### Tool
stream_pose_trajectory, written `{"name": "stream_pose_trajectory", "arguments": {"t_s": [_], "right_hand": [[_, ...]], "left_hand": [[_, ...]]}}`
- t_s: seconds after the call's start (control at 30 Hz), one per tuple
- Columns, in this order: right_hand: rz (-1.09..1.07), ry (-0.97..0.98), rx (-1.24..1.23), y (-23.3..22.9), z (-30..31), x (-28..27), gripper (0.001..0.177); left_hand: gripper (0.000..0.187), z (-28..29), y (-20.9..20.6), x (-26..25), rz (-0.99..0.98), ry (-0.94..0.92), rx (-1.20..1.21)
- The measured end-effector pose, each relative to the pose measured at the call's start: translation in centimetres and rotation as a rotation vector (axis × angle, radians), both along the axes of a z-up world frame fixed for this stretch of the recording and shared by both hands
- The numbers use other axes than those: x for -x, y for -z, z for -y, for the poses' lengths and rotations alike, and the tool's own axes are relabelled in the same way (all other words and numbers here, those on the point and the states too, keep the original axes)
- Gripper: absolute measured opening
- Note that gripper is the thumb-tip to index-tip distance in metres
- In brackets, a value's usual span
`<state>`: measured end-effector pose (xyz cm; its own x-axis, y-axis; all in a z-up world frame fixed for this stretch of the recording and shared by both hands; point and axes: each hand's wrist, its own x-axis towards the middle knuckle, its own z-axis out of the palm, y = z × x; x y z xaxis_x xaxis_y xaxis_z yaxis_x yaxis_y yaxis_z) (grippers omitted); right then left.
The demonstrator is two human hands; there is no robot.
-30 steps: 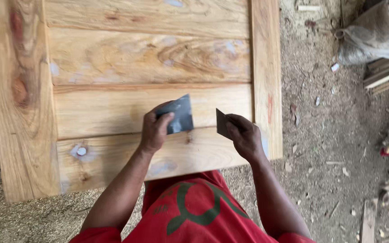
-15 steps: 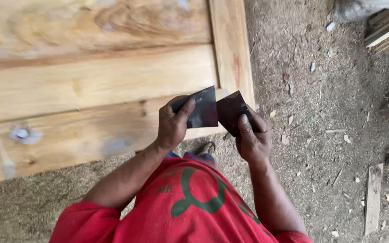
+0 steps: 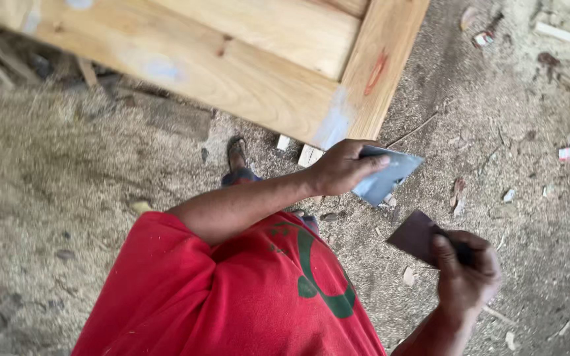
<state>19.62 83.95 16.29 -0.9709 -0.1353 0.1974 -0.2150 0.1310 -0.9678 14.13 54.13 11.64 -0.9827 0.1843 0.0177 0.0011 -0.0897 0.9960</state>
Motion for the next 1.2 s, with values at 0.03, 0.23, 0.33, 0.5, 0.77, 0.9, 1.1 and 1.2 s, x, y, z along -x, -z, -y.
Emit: {"name": "stream_pose_trajectory", "arguments": {"t_s": [0.03, 0.23, 0.33, 0.5, 0.77, 0.9, 1.1, 1.2], "right_hand": [[-0.043, -0.015, -0.056, -0.1, -1.0, 1.1, 0.01], [-0.304, 0.02, -0.437, -0.4, -3.5, 4.1, 0.025], [-0.372, -0.049, -0.594, -1.2, -1.5, 5.7, 0.04], [-0.407, -0.084, -0.59, -2.2, 3.2, 4.7, 0.041], [-0.258, 0.07, -0.484, -1.7, 3.0, 2.5, 0.039], [-0.459, 0.011, -0.546, 0.0, 1.0, 3.5, 0.041], [-0.422, -0.047, -0.559, 0.4, -1.3, 0.2, 0.043], [-0.236, 0.137, -0.362, -1.1, -4.0, -0.6, 0.044]], "left_hand": [[0.035, -0.4, -0.2, -0.2, 0.002, 0.053, 0.003], [0.032, -1.7, -2.2, -2.9, 0.208, 0.226, -0.165], [0.034, -0.9, -2.9, -3.6, 0.241, 0.25, -0.201], [0.043, -2.6, -4.2, -4.6, 0.197, 0.067, -0.322], [0.049, -6.9, -5.4, -5.8, 0.082, -0.194, -0.162], [0.051, -8.5, -5.9, -5.6, 0.022, -0.164, -0.176], [0.051, -11.7, -5.9, -4.9, 0.059, -0.212, -0.191], [0.051, -11.0, -5.6, -3.1, 0.055, -0.228, -0.05]]}}
